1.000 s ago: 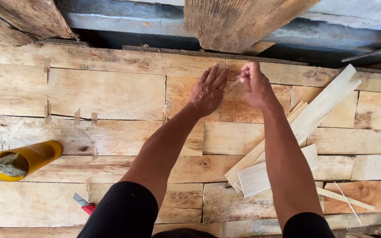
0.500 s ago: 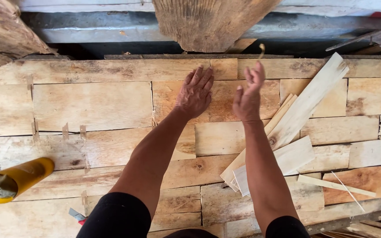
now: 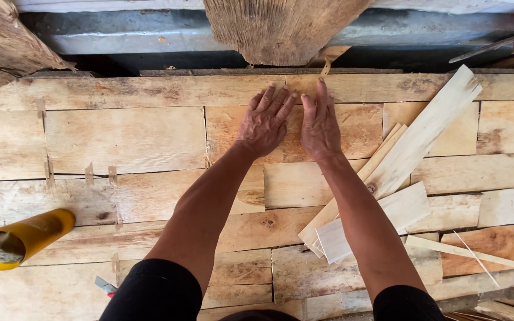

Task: The recorder is applying and trimming thin wood veneer strips onto a wooden panel using glue and a utility knife.

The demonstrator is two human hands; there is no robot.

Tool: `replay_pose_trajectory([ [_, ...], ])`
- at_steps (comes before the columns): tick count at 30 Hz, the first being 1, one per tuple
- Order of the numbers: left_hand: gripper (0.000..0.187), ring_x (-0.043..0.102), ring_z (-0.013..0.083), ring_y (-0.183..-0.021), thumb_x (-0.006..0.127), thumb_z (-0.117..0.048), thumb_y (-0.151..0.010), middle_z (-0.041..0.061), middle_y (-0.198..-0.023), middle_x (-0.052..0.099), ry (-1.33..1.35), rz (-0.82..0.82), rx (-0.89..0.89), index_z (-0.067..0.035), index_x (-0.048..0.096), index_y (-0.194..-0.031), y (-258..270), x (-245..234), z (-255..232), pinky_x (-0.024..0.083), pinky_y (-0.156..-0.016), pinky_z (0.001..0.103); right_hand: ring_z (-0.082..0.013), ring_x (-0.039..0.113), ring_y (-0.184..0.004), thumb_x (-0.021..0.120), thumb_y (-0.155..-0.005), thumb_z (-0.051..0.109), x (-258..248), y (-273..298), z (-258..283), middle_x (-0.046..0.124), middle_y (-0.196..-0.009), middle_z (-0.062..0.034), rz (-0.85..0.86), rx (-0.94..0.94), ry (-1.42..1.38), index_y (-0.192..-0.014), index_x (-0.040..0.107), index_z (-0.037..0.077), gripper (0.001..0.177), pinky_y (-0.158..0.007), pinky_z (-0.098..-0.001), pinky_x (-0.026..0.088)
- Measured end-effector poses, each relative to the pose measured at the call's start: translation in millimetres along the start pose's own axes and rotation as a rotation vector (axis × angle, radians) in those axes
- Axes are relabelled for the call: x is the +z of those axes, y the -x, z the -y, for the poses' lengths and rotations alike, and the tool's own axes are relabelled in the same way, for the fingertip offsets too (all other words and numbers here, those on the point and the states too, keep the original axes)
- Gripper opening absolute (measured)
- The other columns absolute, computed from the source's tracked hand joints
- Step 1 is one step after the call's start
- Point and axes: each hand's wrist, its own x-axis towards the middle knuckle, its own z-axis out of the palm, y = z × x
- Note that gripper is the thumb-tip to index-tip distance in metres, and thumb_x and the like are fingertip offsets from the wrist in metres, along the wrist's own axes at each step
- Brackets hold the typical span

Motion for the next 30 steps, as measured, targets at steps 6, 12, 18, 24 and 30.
replay_pose_trajectory([
  [6, 0.062, 0.026, 0.0377, -0.152, 0.057, -0.029, -0.095, 0.014, -0.163, 0.036, 0.008, 0.038, 0.000, -0.006, 0.048, -0.152, -2, 1, 2, 0.024, -0.122, 0.053, -0.0457, 0.045, -0.142, 0.046, -0.084, -0.018, -16, -10, 5, 0.026, -0.158, -0.0343, 0.009, 0.216, -0.209, -0.141, 0.026, 0.005, 0.065, -0.095, -0.0427, 0.054],
  [12, 0.058, 0.028, 0.0381, -0.153, 0.055, -0.030, -0.097, 0.013, -0.163, 0.036, -0.046, 0.065, 0.003, -0.006, 0.050, -0.151, -2, 0, 0, 0.027, -0.123, 0.053, -0.0315, 0.061, -0.136, 0.045, -0.105, -0.013, -20, 6, -30, 0.048, -0.150, -0.0247, -0.228, 0.357, -0.459, -0.147, 0.026, 0.006, 0.050, -0.109, -0.0350, 0.055],
  [18, 0.060, 0.032, 0.0462, -0.144, 0.056, -0.035, -0.093, 0.011, -0.162, 0.034, -0.210, 0.114, 0.106, -0.004, 0.052, -0.144, -10, 11, 4, 0.031, -0.113, 0.057, -0.0250, 0.074, -0.107, 0.057, -0.104, -0.008, -109, -14, -37, 0.071, -0.112, -0.0166, -0.063, 0.364, -0.413, -0.140, 0.033, 0.007, 0.045, -0.097, -0.0361, 0.061],
  [24, 0.055, 0.034, 0.0500, -0.141, 0.054, -0.037, -0.099, 0.021, -0.156, 0.040, -0.175, 0.092, 0.097, 0.004, 0.056, -0.136, -18, 24, -2, 0.028, -0.116, 0.059, -0.0299, 0.073, -0.097, 0.060, -0.099, -0.002, -124, -46, -42, 0.072, -0.105, -0.0141, 0.472, 0.262, -0.382, -0.133, 0.038, 0.006, 0.041, -0.084, -0.0408, 0.058],
  [30, 0.047, 0.038, 0.0445, -0.146, 0.061, -0.025, -0.097, 0.031, -0.147, 0.045, -0.153, -0.023, 0.211, 0.013, 0.062, -0.124, -24, 39, -2, 0.028, -0.127, 0.053, -0.0320, 0.072, -0.094, 0.061, -0.097, -0.002, -87, -59, -52, 0.072, -0.102, -0.0131, 0.468, 0.190, -0.339, -0.133, 0.042, 0.007, 0.042, -0.080, -0.0439, 0.056],
])
